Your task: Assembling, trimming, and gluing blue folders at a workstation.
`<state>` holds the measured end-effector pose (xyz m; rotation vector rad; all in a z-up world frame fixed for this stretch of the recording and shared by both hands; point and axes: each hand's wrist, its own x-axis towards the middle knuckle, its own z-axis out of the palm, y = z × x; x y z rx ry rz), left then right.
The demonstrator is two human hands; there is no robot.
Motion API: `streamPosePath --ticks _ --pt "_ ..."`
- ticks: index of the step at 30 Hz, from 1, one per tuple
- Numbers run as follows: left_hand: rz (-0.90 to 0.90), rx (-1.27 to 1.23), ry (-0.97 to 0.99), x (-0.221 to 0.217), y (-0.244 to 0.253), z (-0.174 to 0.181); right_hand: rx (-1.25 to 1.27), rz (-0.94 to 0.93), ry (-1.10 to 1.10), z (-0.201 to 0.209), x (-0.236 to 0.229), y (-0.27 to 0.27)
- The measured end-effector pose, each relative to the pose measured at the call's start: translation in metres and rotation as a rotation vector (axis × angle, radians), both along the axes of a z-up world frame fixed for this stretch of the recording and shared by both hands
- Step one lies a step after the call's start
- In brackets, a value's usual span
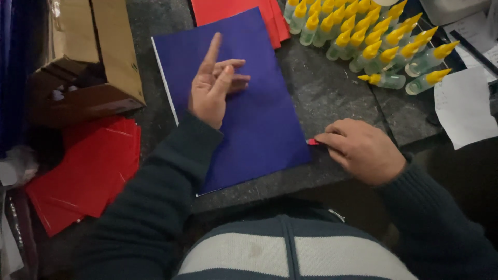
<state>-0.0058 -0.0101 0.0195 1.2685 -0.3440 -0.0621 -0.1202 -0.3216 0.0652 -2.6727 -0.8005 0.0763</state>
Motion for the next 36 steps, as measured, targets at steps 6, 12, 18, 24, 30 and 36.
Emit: streamPosePath --ticks 6,12,18,24,30,36 --pt "-0.269 0.833 -0.485 -0.008 -0.014 -0.018 0.025 0.056 0.043 0.0 0.0 -0.008" --pt "-0.434 1.172 -0.655 -0.015 -0.027 -0.012 0.026 0.128 0.015 -0.005 -0.004 -0.015" --pt "-0.487 1.353 -0.69 -0.02 -0.036 -0.001 0.028 0.137 -0.016 -0.009 -0.009 -0.017" --pt "-0.529 1.411 -0.713 -0.018 -0.037 -0.002 0.043 0.112 0.002 -0.006 -0.013 -0.016" --pt "-0.567 1.482 -0.689 -0.017 -0.041 0.002 0.038 0.091 0.044 -0.017 -0.014 -0.017" --pt "-0.552 1.462 -0.721 -0.018 -0.038 0.002 0.096 0.089 0.029 -0.022 -0.018 -0.021"
